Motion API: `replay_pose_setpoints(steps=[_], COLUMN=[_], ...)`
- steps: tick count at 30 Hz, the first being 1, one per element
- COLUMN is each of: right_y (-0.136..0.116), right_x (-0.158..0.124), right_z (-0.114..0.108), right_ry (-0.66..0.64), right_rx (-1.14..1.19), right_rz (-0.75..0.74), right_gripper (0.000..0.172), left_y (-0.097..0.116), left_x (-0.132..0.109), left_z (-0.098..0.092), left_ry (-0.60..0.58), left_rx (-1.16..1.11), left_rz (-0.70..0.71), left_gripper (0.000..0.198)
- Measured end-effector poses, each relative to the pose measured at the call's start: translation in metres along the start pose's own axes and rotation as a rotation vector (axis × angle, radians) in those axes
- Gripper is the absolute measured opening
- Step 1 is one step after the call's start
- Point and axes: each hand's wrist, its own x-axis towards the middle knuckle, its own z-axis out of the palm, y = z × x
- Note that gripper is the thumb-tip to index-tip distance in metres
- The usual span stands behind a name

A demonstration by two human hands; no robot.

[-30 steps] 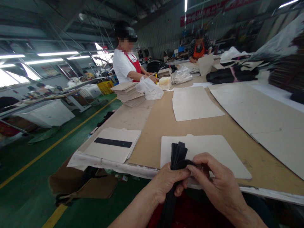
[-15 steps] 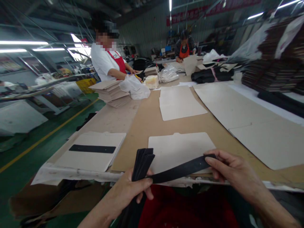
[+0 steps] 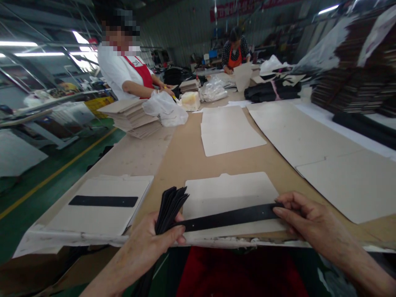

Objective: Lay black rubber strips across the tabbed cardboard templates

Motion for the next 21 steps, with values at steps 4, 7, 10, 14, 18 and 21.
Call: replay_pose_setpoints(steps=[4,7,10,14,18,21], right_y=[-0.002,-0.003,-0.003,-0.001,0.002,0.0], right_x=[0.022,0.035,0.043,0.045,0.045,0.045], right_z=[0.001,0.002,0.004,0.006,0.006,0.006], right_ry=[0.114,0.127,0.141,0.129,0.134,0.147], right_rx=[-0.155,-0.246,-0.283,-0.27,-0.259,-0.262], right_rz=[-0.124,-0.138,-0.1,-0.053,-0.005,0.006], right_gripper=[0.027,0.025,0.027,0.029,0.031,0.031], left_y=[0.003,0.008,0.011,0.008,0.007,0.01], left_x=[0.016,0.029,0.037,0.042,0.043,0.042], left_z=[0.001,0.005,0.008,0.011,0.013,0.015], left_ry=[0.063,0.107,0.134,0.148,0.15,0.171], left_rx=[0.052,0.151,0.218,0.227,0.234,0.263], left_rz=[0.016,0.03,0.059,0.052,0.056,0.055], left_gripper=[0.038,0.035,0.034,0.036,0.037,0.038])
